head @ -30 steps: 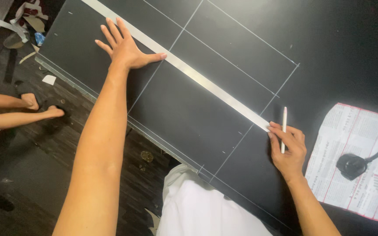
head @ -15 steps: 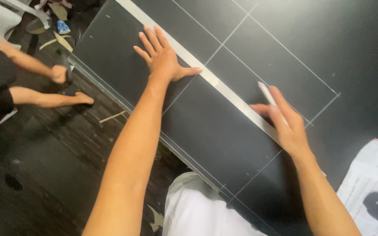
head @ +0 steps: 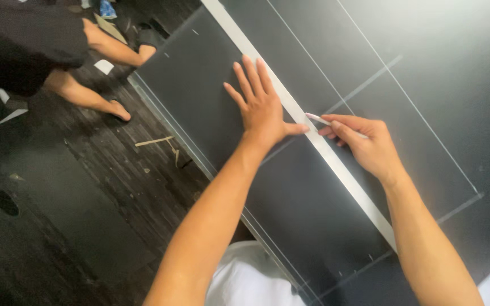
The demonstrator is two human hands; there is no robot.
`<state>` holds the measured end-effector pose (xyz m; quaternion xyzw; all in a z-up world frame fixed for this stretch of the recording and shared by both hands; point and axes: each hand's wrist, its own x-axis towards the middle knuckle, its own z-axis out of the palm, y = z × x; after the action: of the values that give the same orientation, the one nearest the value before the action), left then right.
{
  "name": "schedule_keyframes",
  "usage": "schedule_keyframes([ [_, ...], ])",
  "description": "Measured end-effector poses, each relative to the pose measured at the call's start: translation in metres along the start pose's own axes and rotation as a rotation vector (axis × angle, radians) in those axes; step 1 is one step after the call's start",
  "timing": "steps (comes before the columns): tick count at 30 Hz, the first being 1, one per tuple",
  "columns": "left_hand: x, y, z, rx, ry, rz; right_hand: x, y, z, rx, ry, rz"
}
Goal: The person measures and marks a large dark sheet on a work table using a metal ruler and a white marker. They draw multiple straight lines to form a grid pattern, then write a label on the surface. A reference paper is visible nearby.
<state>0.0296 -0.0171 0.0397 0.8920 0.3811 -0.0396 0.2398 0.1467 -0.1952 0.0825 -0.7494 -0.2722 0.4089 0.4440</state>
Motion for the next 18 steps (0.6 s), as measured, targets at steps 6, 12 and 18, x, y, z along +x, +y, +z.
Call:
schedule_keyframes([
  [6, 0.003, 0.006, -0.008, 0.071, -0.102, -0.058, 0.147, -0.042, 0.045, -0.23, -0.036, -0.225],
  [12, 0.007, 0.008, -0.005, 0.151, -0.154, -0.075, 0.249, -0.07, 0.113, -0.172, 0.046, -0.459],
  [18, 0.004, 0.002, 0.005, 0.102, -0.066, -0.012, 0.169, -0.046, 0.052, -0.242, -0.084, -0.338],
])
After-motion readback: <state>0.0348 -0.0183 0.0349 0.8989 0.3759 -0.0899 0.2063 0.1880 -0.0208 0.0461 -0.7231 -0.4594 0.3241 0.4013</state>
